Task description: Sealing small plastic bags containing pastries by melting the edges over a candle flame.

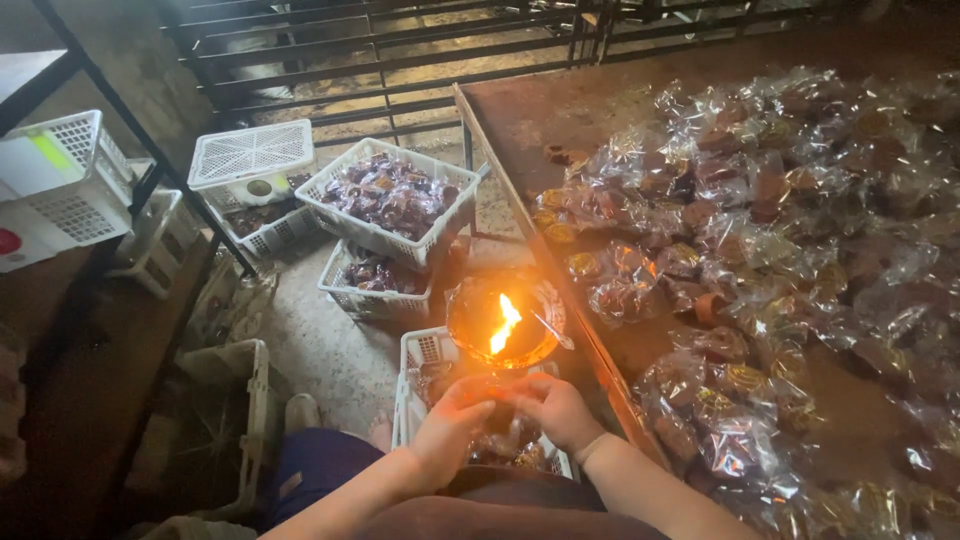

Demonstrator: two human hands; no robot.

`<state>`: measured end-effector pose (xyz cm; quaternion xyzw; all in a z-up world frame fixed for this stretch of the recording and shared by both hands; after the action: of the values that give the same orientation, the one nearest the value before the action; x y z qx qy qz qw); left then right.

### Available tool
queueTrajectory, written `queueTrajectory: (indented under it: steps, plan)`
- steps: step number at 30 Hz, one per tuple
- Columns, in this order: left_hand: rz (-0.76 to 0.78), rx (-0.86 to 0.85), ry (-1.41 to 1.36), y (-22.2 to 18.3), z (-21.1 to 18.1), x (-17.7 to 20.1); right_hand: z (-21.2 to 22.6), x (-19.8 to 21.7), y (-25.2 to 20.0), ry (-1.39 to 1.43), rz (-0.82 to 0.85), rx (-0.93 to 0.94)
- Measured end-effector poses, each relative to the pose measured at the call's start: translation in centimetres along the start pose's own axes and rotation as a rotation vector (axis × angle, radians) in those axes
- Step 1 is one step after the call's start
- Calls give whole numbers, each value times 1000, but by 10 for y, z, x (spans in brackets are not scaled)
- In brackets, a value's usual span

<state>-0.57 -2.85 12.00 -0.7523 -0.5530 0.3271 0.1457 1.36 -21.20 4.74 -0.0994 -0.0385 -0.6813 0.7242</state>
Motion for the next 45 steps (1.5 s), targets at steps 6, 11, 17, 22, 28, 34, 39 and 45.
queueTrajectory:
  steps: [6,11,17,22,28,34,39,45]
  plan:
    - [20,15,-184,39,33,23,-4,2,6,-22,127,-75]
    - [-32,117,-7,47,38,20,-21,-6,0,116,-2,-40]
    - [104,70,-189,53,44,20,-17,-11,-3,92,-92,88]
    - [-55,53,-133,60,50,35,-41,-20,-2,-13,197,91]
    - [-112,-73,-277,44,31,43,11,1,1,-86,-79,-286]
    - [-103,62,-220,30,28,48,37,8,28,-247,-212,-363]
    - [-77,38,-269,50,45,64,22,12,45,-403,-191,-338]
    - [47,196,-76,17,23,44,60,-18,0,-271,-1,-217]
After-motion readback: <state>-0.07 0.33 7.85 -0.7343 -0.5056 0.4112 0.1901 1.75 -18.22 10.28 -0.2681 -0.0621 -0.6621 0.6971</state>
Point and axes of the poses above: each hand's wrist, its own y-axis towards the middle knuckle, its own x-axis out of the back of the hand, z = x × y, the point moved 2 cm from there along y, towards the middle knuckle, and after that the axes turned 9 degrees about x, right-handed, at the moved point
